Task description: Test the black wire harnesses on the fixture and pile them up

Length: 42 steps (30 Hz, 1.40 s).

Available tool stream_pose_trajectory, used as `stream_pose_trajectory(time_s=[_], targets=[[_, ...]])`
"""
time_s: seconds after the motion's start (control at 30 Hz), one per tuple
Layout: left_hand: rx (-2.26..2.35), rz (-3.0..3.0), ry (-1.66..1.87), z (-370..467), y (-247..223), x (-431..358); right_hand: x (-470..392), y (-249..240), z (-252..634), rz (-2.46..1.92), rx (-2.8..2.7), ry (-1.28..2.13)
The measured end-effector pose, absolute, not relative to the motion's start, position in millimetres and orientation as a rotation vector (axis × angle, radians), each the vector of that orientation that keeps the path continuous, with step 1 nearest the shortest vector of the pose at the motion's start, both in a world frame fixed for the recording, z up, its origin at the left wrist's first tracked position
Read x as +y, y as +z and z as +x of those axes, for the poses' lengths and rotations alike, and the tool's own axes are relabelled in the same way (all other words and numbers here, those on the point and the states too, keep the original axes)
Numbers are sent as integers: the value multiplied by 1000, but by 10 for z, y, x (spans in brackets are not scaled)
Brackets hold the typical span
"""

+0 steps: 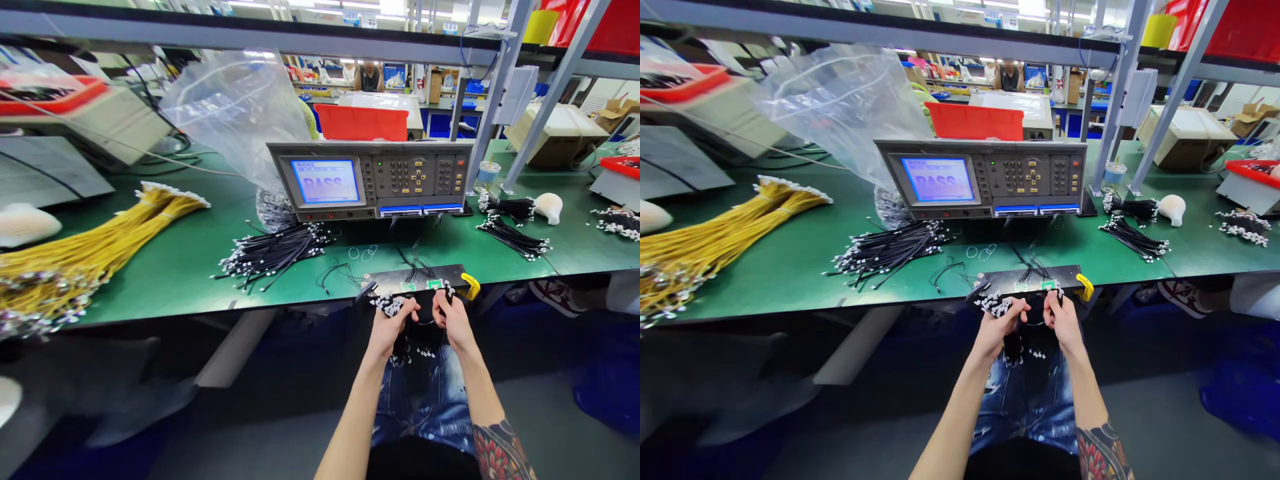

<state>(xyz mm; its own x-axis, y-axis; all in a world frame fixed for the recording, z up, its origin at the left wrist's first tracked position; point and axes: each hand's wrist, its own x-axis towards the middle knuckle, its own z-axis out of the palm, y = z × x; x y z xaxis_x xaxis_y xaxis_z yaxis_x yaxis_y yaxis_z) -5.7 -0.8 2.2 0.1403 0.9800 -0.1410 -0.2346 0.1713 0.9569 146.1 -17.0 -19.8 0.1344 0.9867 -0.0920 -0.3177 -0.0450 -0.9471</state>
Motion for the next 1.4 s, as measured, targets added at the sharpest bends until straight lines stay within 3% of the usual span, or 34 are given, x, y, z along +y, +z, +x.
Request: stream_pose_trajectory(time_s=[0.2, 0.53, 0.8, 1.1, 1.4], targets=[[737, 832, 844, -257, 140, -183, -368, -12, 1601, -939, -825, 1278], [667, 916, 590, -131, 137, -276, -468, 115, 1417, -990, -1187, 1267], [684, 932, 703, -161, 117, -279, -398, -4, 1465, -1042, -949, 893], [896, 965, 929, -165, -18, -246, -285, 18, 1554, -943, -463, 788], [856, 693, 1156, -251, -43, -211, -189, -123, 1498, -1038, -529, 858]])
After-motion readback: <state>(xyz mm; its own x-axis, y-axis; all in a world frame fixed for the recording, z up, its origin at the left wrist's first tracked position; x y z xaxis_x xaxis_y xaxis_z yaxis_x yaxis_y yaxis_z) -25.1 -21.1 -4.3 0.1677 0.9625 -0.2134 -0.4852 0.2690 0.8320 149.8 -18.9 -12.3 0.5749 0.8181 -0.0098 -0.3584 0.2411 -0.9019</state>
